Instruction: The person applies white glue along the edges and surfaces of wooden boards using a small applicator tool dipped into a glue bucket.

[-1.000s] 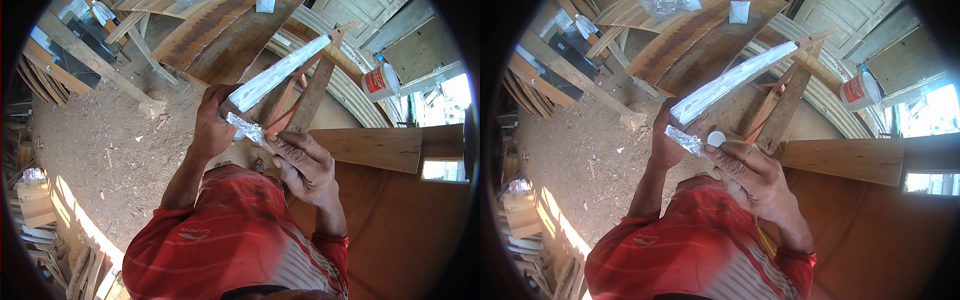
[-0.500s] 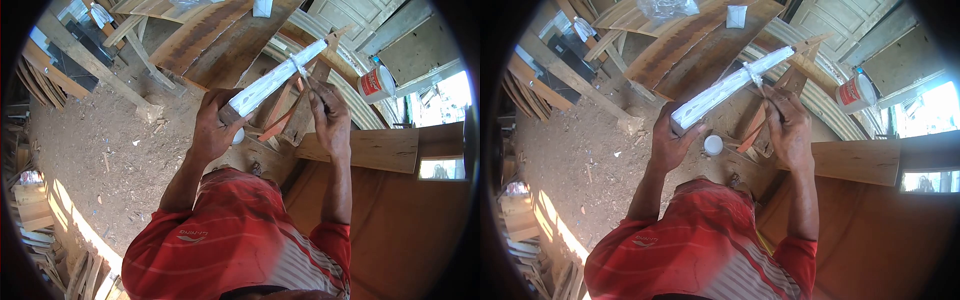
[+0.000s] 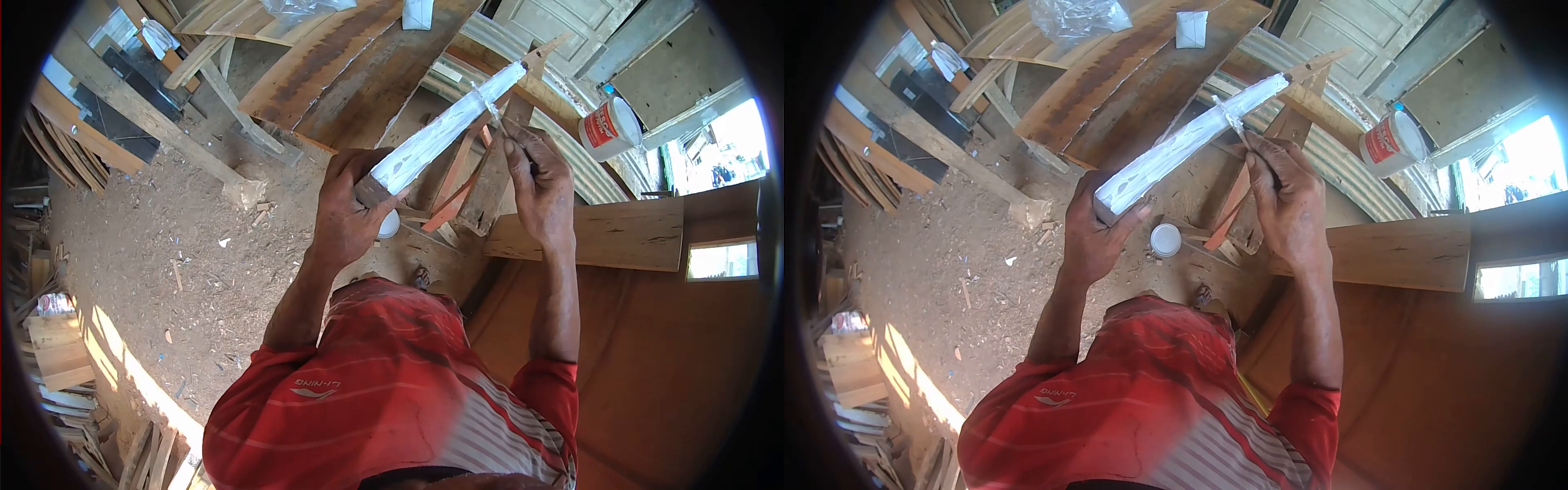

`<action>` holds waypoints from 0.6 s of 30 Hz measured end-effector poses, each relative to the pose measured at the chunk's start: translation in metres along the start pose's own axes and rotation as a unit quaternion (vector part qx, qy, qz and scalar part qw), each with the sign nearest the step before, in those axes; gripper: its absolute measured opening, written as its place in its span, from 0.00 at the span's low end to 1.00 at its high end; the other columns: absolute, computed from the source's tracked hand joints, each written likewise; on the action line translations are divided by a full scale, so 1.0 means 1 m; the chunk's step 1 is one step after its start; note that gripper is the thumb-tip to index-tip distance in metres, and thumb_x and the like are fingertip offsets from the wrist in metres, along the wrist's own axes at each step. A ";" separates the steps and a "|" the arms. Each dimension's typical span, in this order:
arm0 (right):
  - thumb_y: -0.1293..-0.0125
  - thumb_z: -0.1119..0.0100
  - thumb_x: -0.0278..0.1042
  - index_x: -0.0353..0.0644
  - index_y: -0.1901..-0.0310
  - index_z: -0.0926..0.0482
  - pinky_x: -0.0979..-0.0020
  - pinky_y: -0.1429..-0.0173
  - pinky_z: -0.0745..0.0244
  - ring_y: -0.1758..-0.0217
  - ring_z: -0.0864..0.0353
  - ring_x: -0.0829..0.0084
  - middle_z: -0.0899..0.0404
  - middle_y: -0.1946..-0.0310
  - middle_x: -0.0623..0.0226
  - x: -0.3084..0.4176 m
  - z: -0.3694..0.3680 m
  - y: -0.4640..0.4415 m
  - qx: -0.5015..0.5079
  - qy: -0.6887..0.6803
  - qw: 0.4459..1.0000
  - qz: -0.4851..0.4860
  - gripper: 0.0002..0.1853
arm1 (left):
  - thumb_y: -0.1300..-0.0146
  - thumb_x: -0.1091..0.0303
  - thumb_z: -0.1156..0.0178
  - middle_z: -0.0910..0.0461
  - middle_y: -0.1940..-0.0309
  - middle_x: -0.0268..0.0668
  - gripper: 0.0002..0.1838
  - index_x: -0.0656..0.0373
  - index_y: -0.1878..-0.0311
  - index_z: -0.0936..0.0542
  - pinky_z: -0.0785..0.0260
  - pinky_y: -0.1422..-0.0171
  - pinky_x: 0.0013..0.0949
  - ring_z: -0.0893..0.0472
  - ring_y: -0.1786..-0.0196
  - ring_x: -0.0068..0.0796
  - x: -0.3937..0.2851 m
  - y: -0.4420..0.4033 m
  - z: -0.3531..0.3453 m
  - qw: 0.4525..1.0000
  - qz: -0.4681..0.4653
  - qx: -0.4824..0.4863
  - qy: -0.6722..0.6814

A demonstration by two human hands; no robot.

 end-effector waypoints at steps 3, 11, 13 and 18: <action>0.23 0.37 0.29 0.38 0.36 0.14 0.62 0.52 0.16 0.55 0.11 0.60 0.13 0.52 0.51 0.035 -0.003 0.009 0.061 -0.043 0.996 -0.058 0.17 | 0.36 0.74 0.23 0.21 0.47 0.40 0.27 0.65 0.37 0.23 0.25 0.38 0.35 0.18 0.43 0.30 -0.002 0.000 -0.001 1.000 -0.003 0.000 -0.001; 0.24 0.38 0.28 0.40 0.35 0.15 0.60 0.49 0.16 0.54 0.12 0.60 0.14 0.48 0.50 0.062 0.005 0.020 0.079 -0.079 0.993 0.028 0.18 | 0.37 0.72 0.24 0.20 0.45 0.43 0.24 0.61 0.39 0.17 0.27 0.34 0.44 0.20 0.40 0.43 -0.003 0.004 -0.006 0.996 0.054 -0.013 0.067; 0.23 0.38 0.27 0.38 0.36 0.14 0.62 0.50 0.16 0.55 0.12 0.60 0.14 0.50 0.50 0.033 0.006 0.011 0.029 -0.037 0.999 -0.018 0.17 | 0.38 0.72 0.24 0.20 0.45 0.43 0.24 0.61 0.38 0.17 0.27 0.34 0.44 0.20 0.40 0.43 -0.008 0.003 -0.004 0.998 0.046 -0.011 0.050; 0.24 0.37 0.27 0.35 0.37 0.15 0.64 0.53 0.16 0.55 0.12 0.61 0.14 0.51 0.51 0.028 -0.001 0.017 0.064 -0.074 0.995 -0.030 0.17 | 0.39 0.71 0.23 0.20 0.45 0.44 0.25 0.62 0.38 0.18 0.27 0.34 0.43 0.19 0.40 0.44 -0.005 0.006 -0.006 0.998 0.054 -0.011 0.041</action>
Point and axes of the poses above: each hand's wrist, its own y-axis away from the middle knuckle, its own z-axis out of the back of the hand, x = y × z, the point moved 3 cm from there along -y, towards the middle knuckle
